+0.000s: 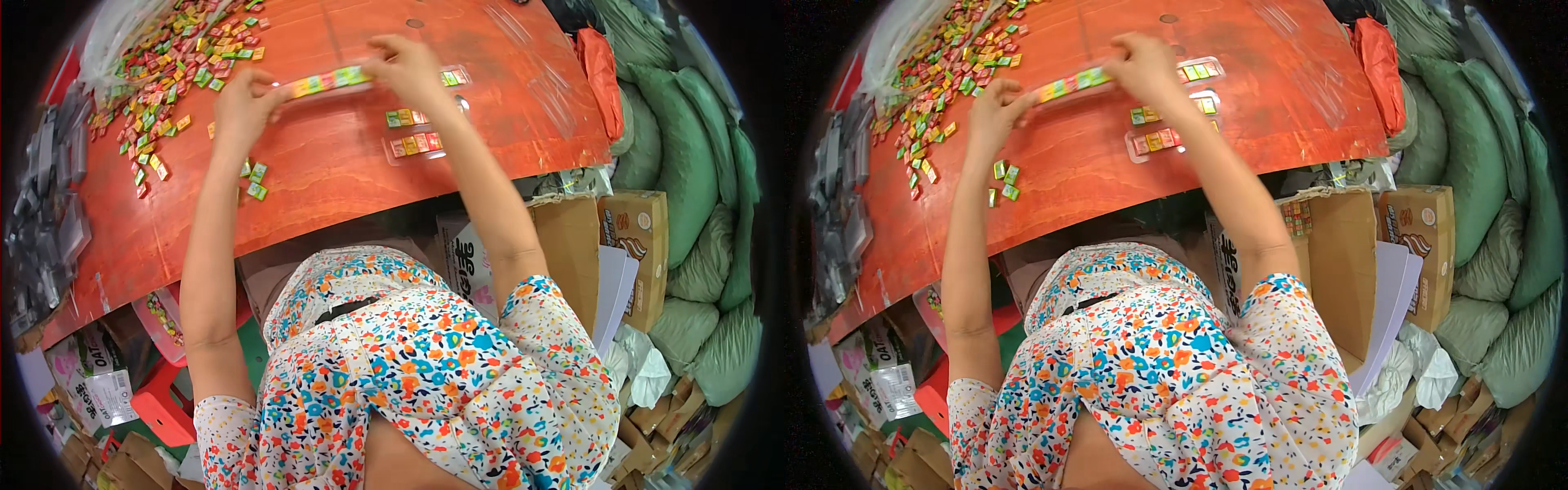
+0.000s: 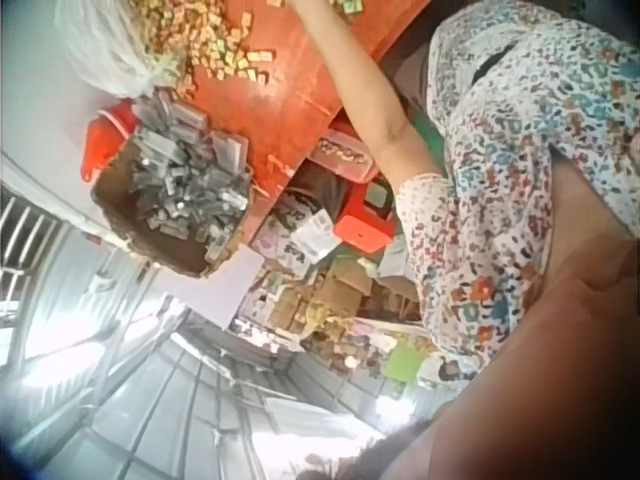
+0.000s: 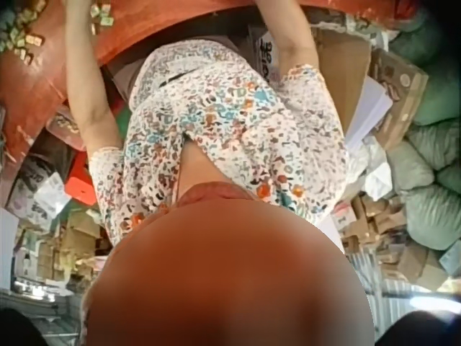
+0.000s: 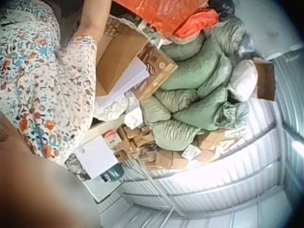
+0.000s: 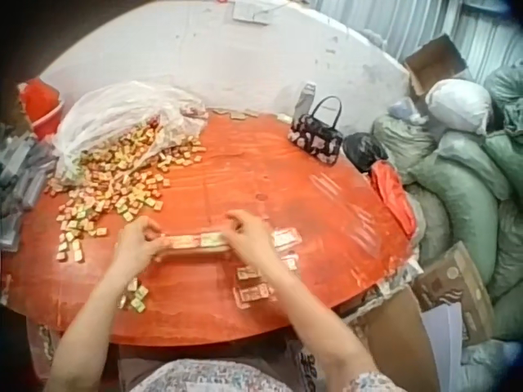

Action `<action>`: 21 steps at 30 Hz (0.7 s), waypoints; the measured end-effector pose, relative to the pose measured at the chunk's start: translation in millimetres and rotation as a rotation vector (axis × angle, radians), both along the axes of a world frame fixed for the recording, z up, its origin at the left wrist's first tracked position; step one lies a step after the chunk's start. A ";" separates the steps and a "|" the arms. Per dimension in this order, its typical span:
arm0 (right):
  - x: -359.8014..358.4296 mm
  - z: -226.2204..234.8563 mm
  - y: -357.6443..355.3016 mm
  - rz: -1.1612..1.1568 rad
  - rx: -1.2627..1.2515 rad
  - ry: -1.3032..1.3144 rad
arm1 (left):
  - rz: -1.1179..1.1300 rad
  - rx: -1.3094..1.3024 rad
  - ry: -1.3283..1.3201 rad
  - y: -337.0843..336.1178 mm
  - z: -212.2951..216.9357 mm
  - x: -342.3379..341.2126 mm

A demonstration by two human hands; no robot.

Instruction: Sorting and packing small colorful toy pieces into plastic trays and then placing them into a cardboard box.

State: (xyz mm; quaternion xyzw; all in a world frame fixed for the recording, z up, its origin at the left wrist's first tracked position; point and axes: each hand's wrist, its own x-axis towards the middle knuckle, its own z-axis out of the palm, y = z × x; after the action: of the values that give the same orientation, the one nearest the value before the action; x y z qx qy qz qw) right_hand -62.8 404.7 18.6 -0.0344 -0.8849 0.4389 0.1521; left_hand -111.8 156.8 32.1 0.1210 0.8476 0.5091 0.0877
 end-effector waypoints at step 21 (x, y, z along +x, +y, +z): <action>24.0 -7.0 115.6 -0.178 0.070 -0.251 | -0.254 -0.174 -0.082 121.4 -12.8 3.1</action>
State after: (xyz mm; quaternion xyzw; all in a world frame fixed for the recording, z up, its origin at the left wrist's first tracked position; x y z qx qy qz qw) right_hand -38.8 520.3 11.6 -0.1622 -0.9051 0.3850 0.0797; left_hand -108.7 278.2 19.3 0.1984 0.8621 0.4230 0.1961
